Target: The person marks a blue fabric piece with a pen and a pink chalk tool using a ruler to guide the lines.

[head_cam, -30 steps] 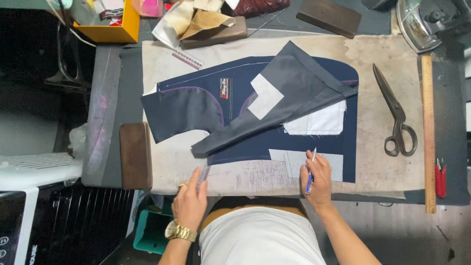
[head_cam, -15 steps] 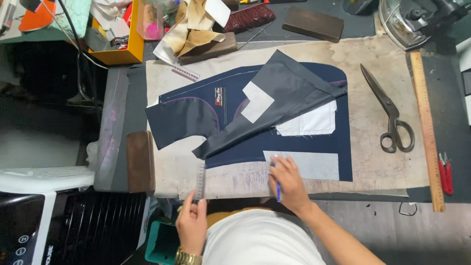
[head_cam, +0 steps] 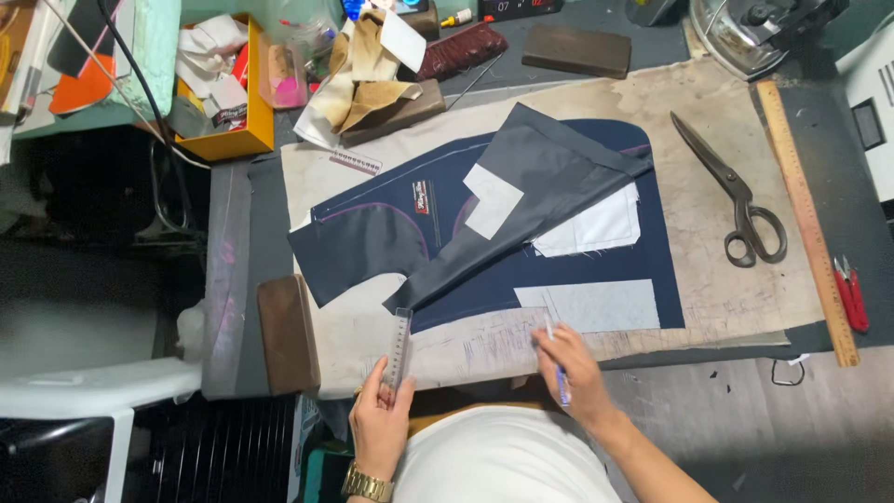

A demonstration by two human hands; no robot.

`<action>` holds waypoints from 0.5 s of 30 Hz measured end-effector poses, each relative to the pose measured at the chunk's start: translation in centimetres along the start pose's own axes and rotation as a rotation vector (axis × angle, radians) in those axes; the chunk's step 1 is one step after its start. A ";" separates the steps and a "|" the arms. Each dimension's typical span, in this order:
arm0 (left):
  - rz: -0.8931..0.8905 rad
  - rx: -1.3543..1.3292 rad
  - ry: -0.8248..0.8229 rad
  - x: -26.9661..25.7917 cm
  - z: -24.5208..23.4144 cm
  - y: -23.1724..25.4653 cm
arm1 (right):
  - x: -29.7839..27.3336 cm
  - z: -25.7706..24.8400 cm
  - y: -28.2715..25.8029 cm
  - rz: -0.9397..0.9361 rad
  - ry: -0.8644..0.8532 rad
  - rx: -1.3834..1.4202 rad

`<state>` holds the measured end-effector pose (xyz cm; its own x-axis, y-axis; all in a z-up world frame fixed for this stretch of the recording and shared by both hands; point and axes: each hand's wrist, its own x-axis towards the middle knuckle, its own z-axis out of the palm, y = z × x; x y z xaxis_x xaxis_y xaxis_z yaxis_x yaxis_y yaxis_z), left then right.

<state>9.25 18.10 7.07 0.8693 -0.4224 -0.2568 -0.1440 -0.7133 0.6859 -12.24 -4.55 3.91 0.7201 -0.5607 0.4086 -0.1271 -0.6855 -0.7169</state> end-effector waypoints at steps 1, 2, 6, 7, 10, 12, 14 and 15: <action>0.014 -0.009 -0.006 1.7 -0.1 -0.4 | -0.3 0.3 0.7 -0.003 0.009 -0.015; 0.037 0.041 0.004 2.9 -0.3 -1.1 | -1.2 0.5 1.1 0.070 0.076 -0.069; 0.268 0.212 -0.108 8.6 -1.1 -2.5 | -1.2 2.6 0.7 0.143 0.166 -0.167; 0.281 0.209 -0.124 9.3 -1.4 -1.2 | -0.7 3.8 -0.1 0.154 0.176 -0.181; 0.229 0.455 -0.315 11.8 -1.1 1.4 | 1.6 7.3 -2.1 0.132 0.280 -0.198; 0.372 0.582 -0.343 13.7 0.6 1.4 | 3.6 9.6 -3.4 0.081 0.299 -0.172; 0.461 0.679 -0.370 15.7 1.7 1.6 | 4.2 12.9 -3.0 0.107 0.277 -0.280; 0.530 0.779 -0.395 16.4 2.3 1.5 | 4.2 14.6 -2.7 0.138 0.237 -0.374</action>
<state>22.16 8.81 2.35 0.4062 -0.8433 -0.3520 -0.8549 -0.4868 0.1796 1.05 1.72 -0.69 0.5090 -0.7191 0.4731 -0.4792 -0.6933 -0.5382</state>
